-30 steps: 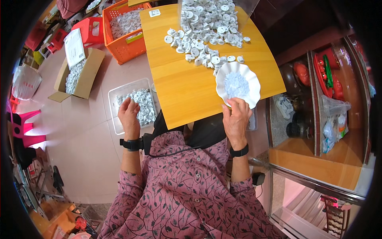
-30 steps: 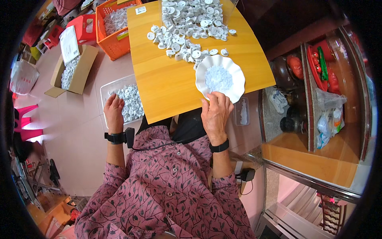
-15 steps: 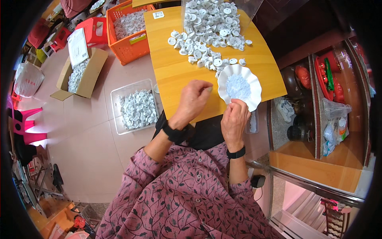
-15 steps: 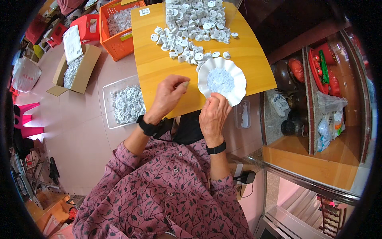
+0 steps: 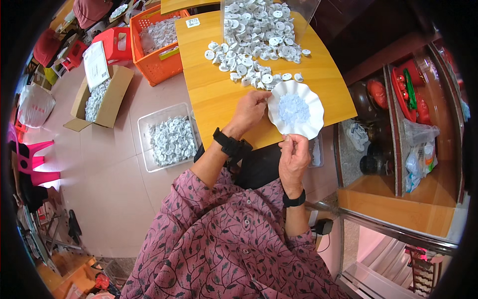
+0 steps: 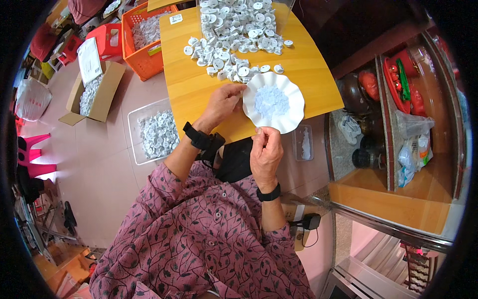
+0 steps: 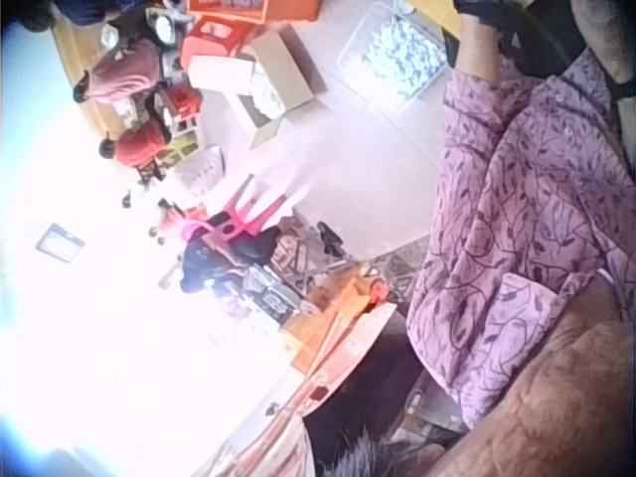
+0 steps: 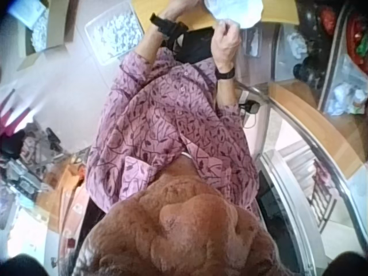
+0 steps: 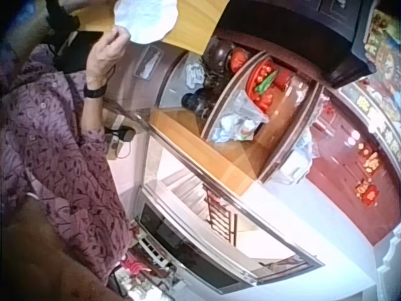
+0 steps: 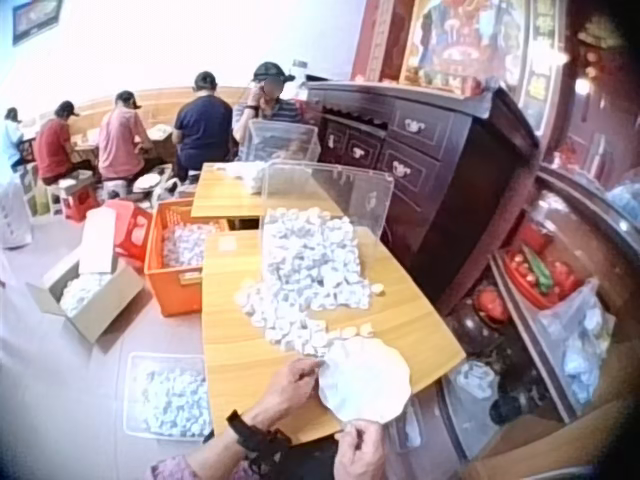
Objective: Sorting and inspecting small white plastic components by hand.
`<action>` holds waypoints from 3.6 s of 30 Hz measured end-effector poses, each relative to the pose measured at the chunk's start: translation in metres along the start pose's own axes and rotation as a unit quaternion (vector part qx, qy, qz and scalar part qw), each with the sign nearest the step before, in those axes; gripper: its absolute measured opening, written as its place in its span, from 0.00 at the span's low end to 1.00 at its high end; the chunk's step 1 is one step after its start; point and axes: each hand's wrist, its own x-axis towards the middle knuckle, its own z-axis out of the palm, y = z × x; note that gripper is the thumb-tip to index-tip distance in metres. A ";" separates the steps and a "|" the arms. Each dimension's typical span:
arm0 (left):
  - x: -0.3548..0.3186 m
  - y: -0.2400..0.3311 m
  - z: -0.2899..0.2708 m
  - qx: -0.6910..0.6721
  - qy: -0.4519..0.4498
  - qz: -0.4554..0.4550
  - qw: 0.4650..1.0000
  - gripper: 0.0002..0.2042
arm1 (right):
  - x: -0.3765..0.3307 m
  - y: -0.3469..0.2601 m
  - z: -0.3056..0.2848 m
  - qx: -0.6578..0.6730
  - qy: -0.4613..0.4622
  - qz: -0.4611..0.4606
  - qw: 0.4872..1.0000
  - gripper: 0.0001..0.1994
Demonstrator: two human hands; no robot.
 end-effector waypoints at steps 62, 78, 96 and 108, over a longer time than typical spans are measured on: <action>-0.107 0.065 -0.050 -0.282 -0.146 -0.149 0.937 0.12 | -0.009 -0.025 0.012 0.220 -0.090 0.140 0.961 0.03; -0.109 0.059 -0.049 -0.260 -0.121 -0.156 0.945 0.10 | -0.009 -0.026 0.013 0.208 -0.122 0.118 0.963 0.03; -0.111 0.074 -0.049 -0.396 -0.134 -0.192 0.888 0.16 | -0.006 -0.042 0.004 0.218 -0.058 0.146 0.963 0.05; -0.113 0.069 -0.047 -0.381 -0.124 -0.140 0.906 0.18 | -0.011 -0.037 0.008 0.077 -0.020 -0.006 0.997 0.04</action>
